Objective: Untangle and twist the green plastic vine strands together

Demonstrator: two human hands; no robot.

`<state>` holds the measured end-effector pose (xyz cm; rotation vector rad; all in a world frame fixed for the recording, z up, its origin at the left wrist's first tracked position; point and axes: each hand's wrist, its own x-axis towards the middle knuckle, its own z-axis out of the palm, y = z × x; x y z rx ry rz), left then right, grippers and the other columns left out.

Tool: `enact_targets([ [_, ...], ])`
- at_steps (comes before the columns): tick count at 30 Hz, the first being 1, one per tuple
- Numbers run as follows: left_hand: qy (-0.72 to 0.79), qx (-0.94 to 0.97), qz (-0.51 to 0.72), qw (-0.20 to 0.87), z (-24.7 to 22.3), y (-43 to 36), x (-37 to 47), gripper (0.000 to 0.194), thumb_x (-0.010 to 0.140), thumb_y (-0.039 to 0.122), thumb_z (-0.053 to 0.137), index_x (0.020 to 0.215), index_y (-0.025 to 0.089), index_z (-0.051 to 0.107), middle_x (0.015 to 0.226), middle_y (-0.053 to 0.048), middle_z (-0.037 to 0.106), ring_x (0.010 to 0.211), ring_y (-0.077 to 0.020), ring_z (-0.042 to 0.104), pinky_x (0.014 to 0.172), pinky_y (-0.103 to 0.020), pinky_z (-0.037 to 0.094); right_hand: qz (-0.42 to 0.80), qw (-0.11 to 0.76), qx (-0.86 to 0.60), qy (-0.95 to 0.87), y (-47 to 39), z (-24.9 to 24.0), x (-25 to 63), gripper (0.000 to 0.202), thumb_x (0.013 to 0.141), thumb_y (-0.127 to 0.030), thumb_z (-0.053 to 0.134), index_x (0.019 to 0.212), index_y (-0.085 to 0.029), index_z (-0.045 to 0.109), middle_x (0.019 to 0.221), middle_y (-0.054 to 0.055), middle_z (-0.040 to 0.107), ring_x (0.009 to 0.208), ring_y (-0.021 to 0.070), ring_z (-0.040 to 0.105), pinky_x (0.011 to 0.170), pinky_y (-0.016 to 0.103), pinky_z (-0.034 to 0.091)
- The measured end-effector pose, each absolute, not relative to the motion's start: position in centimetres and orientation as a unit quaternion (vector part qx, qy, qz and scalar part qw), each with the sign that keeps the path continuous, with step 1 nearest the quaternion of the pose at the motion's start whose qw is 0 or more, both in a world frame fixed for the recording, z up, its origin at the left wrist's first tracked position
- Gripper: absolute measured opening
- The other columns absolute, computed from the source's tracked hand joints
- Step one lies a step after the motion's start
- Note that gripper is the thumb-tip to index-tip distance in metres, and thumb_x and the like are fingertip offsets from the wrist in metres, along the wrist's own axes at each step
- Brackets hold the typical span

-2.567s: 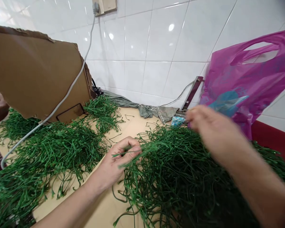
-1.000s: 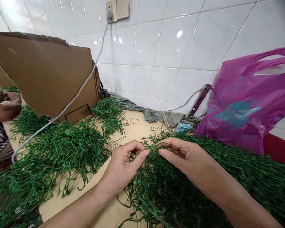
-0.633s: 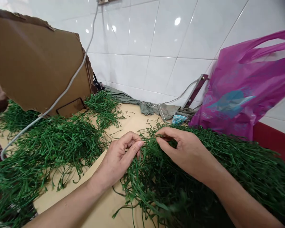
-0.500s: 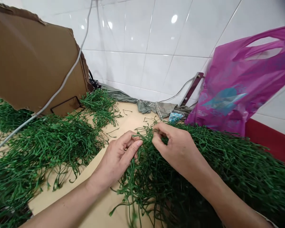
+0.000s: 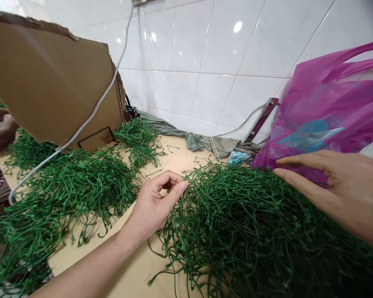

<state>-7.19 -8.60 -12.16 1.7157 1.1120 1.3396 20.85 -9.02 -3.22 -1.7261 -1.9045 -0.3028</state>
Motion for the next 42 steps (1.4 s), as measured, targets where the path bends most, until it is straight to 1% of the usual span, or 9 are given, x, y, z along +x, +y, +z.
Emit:
enact_targets([
  [4,0.423,0.660,0.496,0.373,-12.3,-8.7,-7.0,0.022,0.092,0.034,0.059,0.078,0.018,0.062,0.071,0.001,0.056,0.067,-0.0124,0.048,0.062,-0.023,0.039,0.109,0.320,-0.603,-0.723,-9.2,-4.0,16.1,0.034,0.085,-0.054,0.057,0.095,-0.029,0.076,0.100,0.007,0.077,0.092,0.0296,0.067,0.086,0.045,0.046],
  [8,0.410,0.661,0.490,0.394,-12.5,-8.8,-6.9,0.022,0.093,0.035,0.059,0.080,0.017,0.062,0.073,0.001,0.057,0.069,-0.0124,0.049,0.065,-0.024,0.039,0.371,0.342,-0.497,-0.706,-8.8,-5.9,12.4,0.026,0.084,-0.047,0.063,0.092,-0.025,0.074,0.095,0.003,0.075,0.091,0.0238,0.067,0.083,0.035,0.050],
  [14,0.408,0.648,0.485,0.422,-12.5,-8.8,-7.1,0.024,0.092,0.039,0.060,0.081,0.017,0.064,0.071,0.001,0.054,0.068,-0.0122,0.046,0.064,-0.024,0.038,0.502,0.371,-0.440,-0.646,-8.4,-7.4,12.3,0.018,0.085,-0.040,0.070,0.089,-0.022,0.070,0.087,0.000,0.067,0.084,0.0168,0.059,0.081,0.029,0.046],
  [19,0.404,0.634,0.487,0.445,-12.3,-8.6,-7.0,0.024,0.091,0.039,0.059,0.080,0.018,0.063,0.070,0.002,0.053,0.066,-0.0121,0.046,0.062,-0.024,0.038,0.524,0.371,-0.427,-0.637,-8.3,-7.8,12.0,0.019,0.084,-0.037,0.074,0.080,-0.022,0.063,0.078,-0.002,0.061,0.077,0.0143,0.054,0.075,0.026,0.043],
  [25,0.423,0.648,0.496,0.395,-12.3,-8.6,-7.1,0.022,0.090,0.036,0.060,0.078,0.017,0.063,0.069,0.002,0.056,0.065,-0.0118,0.047,0.062,-0.023,0.038,0.566,0.388,-0.416,-0.596,-8.3,-8.2,11.8,0.039,0.091,-0.059,0.061,0.087,-0.021,0.069,0.088,0.003,0.067,0.090,0.0182,0.060,0.086,0.033,0.047],
  [29,0.434,0.665,0.498,0.347,-12.5,-8.6,-7.2,0.020,0.090,0.033,0.060,0.079,0.017,0.062,0.071,0.001,0.057,0.068,-0.0121,0.049,0.064,-0.024,0.039,0.537,0.377,-0.438,-0.615,-8.3,-7.9,12.0,0.030,0.089,-0.052,0.067,0.089,-0.022,0.067,0.089,0.002,0.068,0.090,0.0178,0.060,0.089,0.033,0.046],
  [33,0.445,0.659,0.511,0.327,-12.6,-8.6,-7.2,0.019,0.090,0.031,0.061,0.077,0.018,0.060,0.070,0.002,0.055,0.066,-0.0118,0.048,0.064,-0.024,0.039,0.545,0.400,-0.438,-0.593,-8.4,-7.7,11.9,0.037,0.091,-0.057,0.060,0.093,-0.021,0.067,0.099,0.005,0.067,0.098,0.0199,0.061,0.089,0.034,0.047],
  [37,0.441,0.675,0.508,0.303,-12.5,-8.6,-7.1,0.018,0.090,0.029,0.062,0.076,0.018,0.060,0.068,0.003,0.055,0.066,-0.0114,0.049,0.064,-0.023,0.039,0.495,0.384,-0.471,-0.621,-8.3,-8.2,11.3,0.026,0.082,-0.044,0.072,0.090,-0.021,0.063,0.084,0.000,0.062,0.081,0.0152,0.056,0.077,0.028,0.046],
  [42,0.428,0.697,0.498,0.287,-12.4,-8.8,-7.0,0.015,0.090,0.025,0.063,0.078,0.018,0.060,0.072,0.003,0.057,0.068,-0.0111,0.051,0.067,-0.023,0.040,0.445,0.410,-0.476,-0.638,-7.9,-9.2,11.2,0.020,0.081,-0.039,0.067,0.081,-0.020,0.060,0.073,-0.003,0.055,0.070,0.0134,0.050,0.066,0.027,0.042],
])
